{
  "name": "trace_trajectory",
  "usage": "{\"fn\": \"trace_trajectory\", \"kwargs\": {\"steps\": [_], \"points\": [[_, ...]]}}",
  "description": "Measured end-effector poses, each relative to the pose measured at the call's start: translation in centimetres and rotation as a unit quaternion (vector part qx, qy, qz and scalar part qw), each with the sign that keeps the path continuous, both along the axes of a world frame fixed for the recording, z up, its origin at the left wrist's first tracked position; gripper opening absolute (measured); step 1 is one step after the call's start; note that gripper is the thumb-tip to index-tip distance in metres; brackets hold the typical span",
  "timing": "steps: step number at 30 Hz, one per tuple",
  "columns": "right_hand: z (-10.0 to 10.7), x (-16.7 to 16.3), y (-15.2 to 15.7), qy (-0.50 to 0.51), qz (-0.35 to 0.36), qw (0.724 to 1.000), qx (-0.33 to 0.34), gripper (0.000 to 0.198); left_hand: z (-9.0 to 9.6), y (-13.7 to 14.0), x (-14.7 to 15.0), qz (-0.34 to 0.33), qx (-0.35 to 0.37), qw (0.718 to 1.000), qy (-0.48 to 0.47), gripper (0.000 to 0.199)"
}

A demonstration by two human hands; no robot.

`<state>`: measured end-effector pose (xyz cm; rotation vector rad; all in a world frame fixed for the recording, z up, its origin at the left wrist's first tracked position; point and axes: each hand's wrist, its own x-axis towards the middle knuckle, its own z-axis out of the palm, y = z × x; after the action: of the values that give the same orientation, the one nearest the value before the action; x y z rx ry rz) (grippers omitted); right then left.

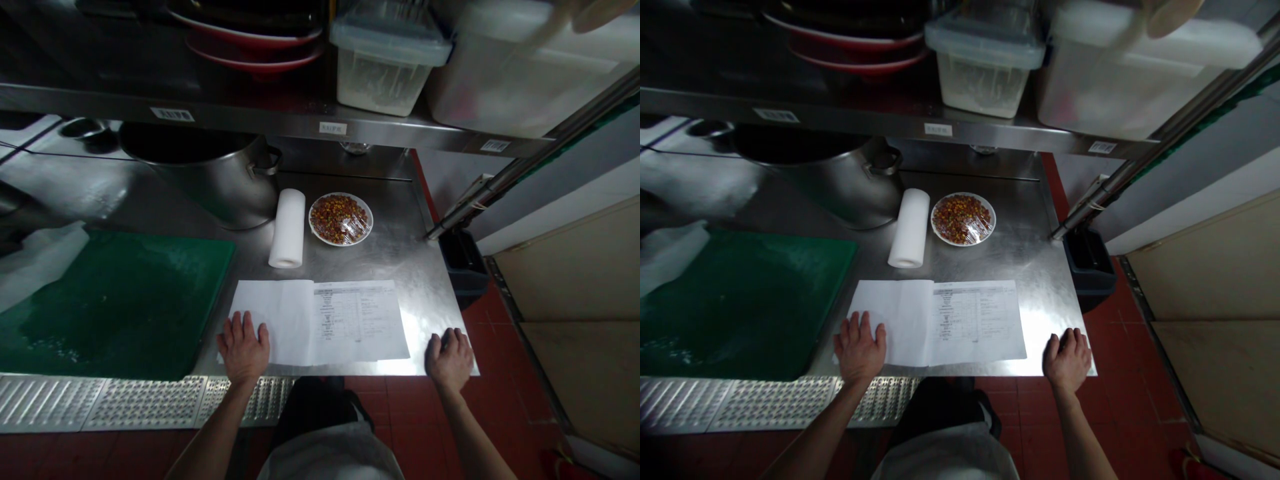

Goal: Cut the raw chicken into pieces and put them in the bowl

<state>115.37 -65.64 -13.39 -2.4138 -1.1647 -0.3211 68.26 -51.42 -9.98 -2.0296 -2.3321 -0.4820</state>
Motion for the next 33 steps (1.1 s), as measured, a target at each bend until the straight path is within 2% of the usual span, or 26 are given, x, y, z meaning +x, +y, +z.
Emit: {"fn": "trace_trajectory", "kwargs": {"steps": [33], "points": [[0.06, 0.07, -0.07, 0.001, 0.006, 1.000, -0.003, 0.066, 0.47, -0.09, 0.18, 0.001, -0.010, 1.000, -0.002, 0.061]]}}
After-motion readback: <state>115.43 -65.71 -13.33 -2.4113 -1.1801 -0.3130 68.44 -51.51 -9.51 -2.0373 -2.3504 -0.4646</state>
